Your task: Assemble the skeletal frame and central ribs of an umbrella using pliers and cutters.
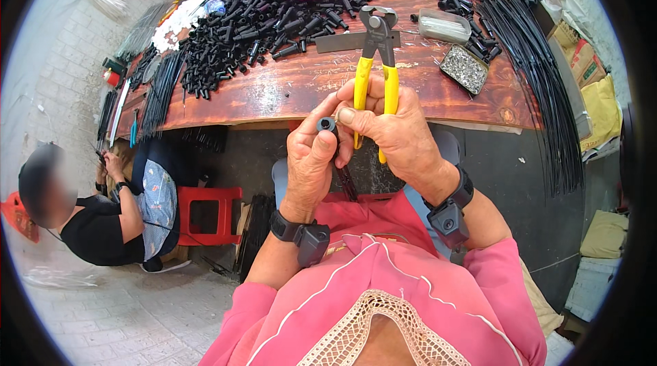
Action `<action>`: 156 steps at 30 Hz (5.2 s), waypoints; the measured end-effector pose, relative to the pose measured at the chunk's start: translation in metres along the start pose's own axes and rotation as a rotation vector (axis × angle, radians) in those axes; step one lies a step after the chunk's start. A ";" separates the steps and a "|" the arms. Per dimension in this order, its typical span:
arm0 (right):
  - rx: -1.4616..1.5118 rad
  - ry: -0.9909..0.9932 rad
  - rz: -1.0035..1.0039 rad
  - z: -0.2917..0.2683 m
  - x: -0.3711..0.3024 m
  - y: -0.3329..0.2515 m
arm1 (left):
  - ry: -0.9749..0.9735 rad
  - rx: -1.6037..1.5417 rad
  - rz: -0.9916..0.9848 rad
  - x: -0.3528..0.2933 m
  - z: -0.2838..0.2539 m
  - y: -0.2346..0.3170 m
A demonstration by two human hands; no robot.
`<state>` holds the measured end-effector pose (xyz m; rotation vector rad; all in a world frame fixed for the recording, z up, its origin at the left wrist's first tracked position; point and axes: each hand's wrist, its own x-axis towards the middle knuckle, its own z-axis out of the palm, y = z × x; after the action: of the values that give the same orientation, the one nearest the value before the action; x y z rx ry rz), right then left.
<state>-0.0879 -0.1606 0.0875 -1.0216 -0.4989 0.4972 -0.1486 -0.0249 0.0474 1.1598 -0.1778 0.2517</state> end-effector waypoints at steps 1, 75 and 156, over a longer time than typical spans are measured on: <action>0.002 -0.001 0.000 -0.001 0.000 0.000 | 0.001 -0.006 0.000 0.000 0.000 -0.001; -1.814 0.283 0.122 -0.217 0.035 -0.042 | -0.101 0.101 -0.018 0.030 -0.012 -0.005; -0.134 0.105 -0.188 -0.001 -0.006 -0.003 | 0.121 -0.221 -0.087 0.007 0.014 -0.013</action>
<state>-0.0911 -0.1662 0.0883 -1.1101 -0.5335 0.2445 -0.1382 -0.0420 0.0437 0.9279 -0.0470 0.2187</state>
